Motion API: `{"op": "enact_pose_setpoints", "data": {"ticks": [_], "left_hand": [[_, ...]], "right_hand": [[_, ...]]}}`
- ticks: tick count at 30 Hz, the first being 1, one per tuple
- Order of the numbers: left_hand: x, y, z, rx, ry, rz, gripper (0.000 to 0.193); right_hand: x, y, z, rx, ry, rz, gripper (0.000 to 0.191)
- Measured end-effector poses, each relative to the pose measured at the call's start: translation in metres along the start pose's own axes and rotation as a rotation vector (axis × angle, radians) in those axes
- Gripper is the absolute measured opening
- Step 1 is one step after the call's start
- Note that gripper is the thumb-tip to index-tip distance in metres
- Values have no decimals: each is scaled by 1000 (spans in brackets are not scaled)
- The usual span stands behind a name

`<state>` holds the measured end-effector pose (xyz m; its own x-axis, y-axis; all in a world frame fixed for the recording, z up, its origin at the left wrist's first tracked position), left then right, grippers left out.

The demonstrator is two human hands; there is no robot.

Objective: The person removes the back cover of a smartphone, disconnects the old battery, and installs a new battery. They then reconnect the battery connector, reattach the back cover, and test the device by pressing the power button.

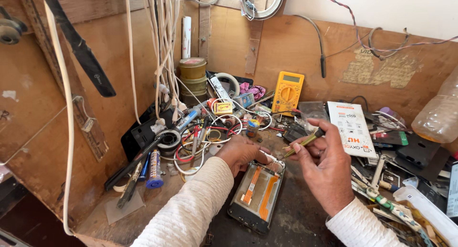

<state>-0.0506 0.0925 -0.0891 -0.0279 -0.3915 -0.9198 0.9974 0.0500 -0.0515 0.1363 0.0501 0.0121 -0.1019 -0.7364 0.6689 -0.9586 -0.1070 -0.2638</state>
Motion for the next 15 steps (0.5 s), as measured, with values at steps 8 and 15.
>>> {"op": "enact_pose_setpoints", "data": {"ticks": [8,15], "left_hand": [[1,0,0,-22,-18,22,34],[-5,1,8,8,5,28,35]], "right_hand": [[-3,-2,0,-38,-12,-22,51],[-1,6,0,9,6,-17,52]]}}
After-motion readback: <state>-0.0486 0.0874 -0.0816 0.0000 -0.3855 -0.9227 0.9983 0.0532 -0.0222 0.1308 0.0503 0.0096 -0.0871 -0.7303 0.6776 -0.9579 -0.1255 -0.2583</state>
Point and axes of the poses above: each hand's wrist, its own z-axis away from the middle knuckle, its own y-axis out of the palm, x = y × z, the point moved 6 cm from there along -z, towards the middle knuckle, and after that the axes turned 8 degrees about -y, right-handed, at the moved point
